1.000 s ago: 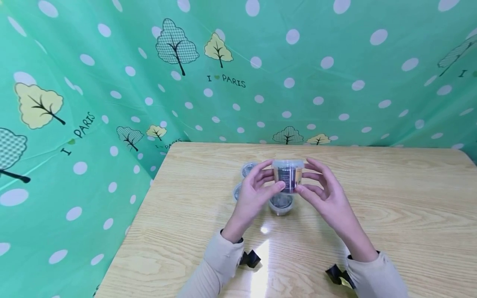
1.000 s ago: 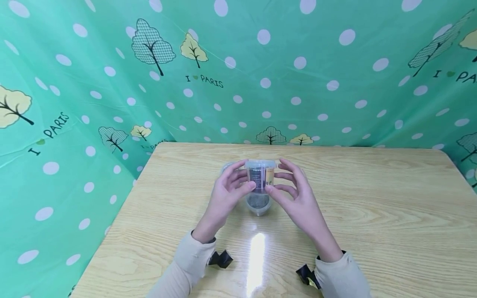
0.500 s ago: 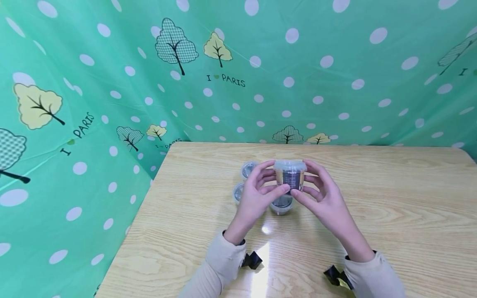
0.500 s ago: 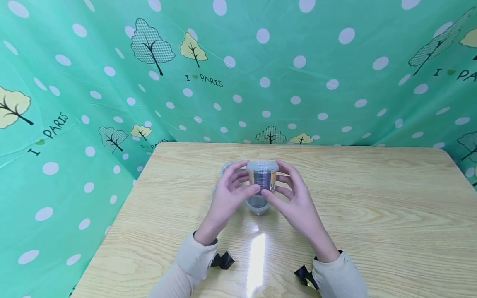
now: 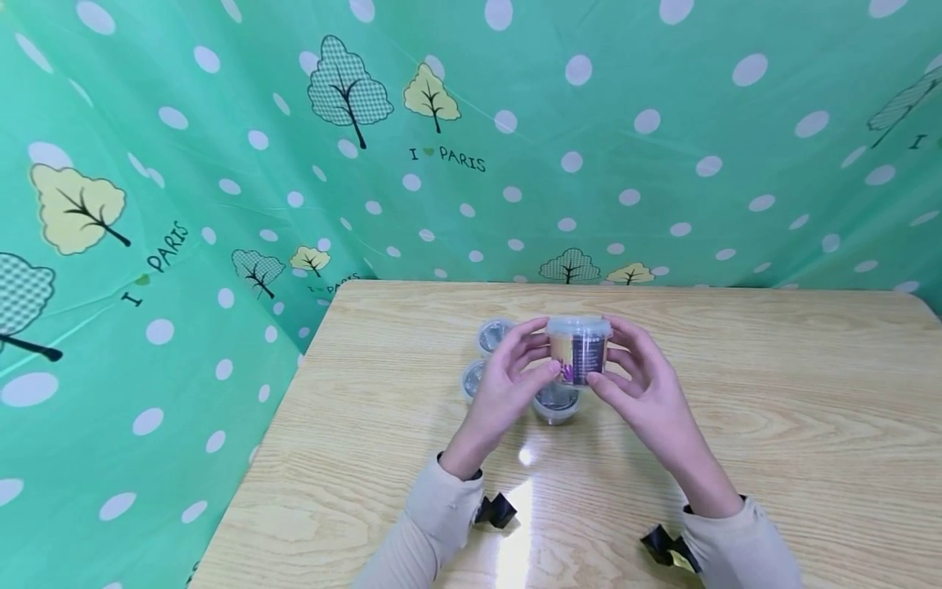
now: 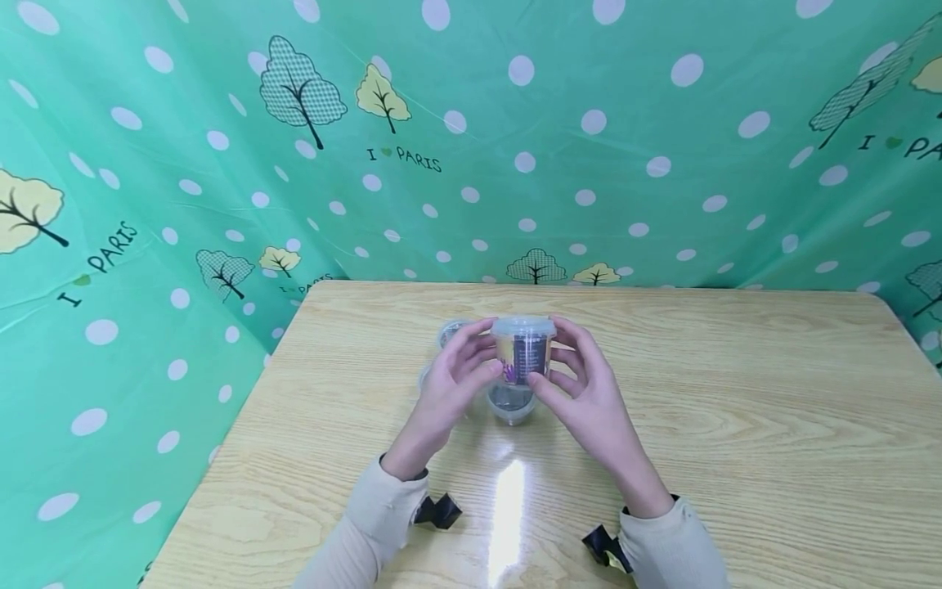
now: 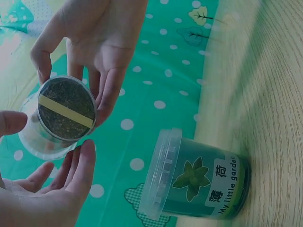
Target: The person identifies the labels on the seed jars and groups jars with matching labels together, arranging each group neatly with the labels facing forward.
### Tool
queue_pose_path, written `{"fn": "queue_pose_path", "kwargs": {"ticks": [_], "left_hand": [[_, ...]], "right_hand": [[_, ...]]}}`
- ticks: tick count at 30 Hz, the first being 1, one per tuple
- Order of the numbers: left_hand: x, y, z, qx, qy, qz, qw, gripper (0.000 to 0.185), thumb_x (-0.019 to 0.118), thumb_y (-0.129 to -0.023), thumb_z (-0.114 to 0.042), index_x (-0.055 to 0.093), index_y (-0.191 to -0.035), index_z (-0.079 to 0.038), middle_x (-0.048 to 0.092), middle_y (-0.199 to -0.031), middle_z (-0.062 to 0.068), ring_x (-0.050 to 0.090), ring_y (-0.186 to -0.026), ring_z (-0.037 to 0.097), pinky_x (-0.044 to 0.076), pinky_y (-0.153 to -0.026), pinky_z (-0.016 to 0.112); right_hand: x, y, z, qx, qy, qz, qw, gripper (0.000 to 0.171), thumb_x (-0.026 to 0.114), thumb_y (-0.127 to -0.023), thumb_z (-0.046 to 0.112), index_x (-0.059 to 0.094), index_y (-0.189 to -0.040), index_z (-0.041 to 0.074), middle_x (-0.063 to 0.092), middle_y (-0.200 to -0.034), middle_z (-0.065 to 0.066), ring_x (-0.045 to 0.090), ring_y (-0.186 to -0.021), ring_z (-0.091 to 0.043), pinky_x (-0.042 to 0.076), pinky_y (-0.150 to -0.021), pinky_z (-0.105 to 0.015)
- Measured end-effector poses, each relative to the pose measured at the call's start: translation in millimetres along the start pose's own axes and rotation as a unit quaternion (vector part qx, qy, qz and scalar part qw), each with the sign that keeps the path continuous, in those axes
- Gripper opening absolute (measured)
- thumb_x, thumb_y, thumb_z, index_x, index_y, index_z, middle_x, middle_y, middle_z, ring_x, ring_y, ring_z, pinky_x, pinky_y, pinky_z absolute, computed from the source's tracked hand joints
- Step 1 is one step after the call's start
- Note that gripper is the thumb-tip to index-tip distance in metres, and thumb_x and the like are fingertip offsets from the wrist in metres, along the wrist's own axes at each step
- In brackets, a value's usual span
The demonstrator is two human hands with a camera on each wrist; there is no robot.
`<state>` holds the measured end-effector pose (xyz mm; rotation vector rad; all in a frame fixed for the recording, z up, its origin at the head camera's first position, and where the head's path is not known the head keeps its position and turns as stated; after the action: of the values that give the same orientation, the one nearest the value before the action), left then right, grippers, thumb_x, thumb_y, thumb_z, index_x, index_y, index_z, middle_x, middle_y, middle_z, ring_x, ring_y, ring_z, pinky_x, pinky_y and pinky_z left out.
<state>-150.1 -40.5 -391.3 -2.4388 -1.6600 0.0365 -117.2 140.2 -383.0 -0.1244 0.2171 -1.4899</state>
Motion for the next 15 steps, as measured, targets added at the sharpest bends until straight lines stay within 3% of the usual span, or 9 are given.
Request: {"fn": "queue_pose_path", "kwargs": {"ticks": [7, 15], "left_hand": [[0.0, 1.5, -1.1, -0.013, 0.009, 0.016, 0.9997, 0.060, 0.062, -0.093, -0.003, 0.040, -0.148, -0.008, 0.053, -0.137, 0.025, 0.055, -0.124, 0.034, 0.049, -0.107, 0.038], [-1.8, 0.8, 1.3, -0.011, 0.008, 0.011, 0.9999, 0.061, 0.064, -0.092, -0.005, 0.040, -0.148, -0.007, 0.054, -0.136, 0.024, 0.057, -0.122, 0.031, 0.051, -0.105, 0.036]], "right_hand": [[1.9, 0.2, -0.1, -0.007, -0.024, 0.012, 1.000, 0.065, 0.062, -0.093, -0.005, 0.033, -0.150, 0.002, 0.042, -0.137, -0.011, 0.055, -0.116, -0.011, 0.052, -0.096, -0.017], [3.3, -0.3, -0.5, -0.012, -0.008, 0.016, 1.000, 0.064, 0.061, -0.094, -0.004, 0.031, -0.151, 0.002, 0.041, -0.138, -0.015, 0.054, -0.117, -0.010, 0.051, -0.097, -0.015]]}}
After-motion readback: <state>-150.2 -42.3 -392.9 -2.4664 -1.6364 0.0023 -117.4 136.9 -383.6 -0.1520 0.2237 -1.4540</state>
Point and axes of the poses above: each hand's wrist, its own y-axis away from the middle knuckle, its own x-axis out of the palm, z = x × y, the point moved 3 cm from there along -y, towards the middle knuckle
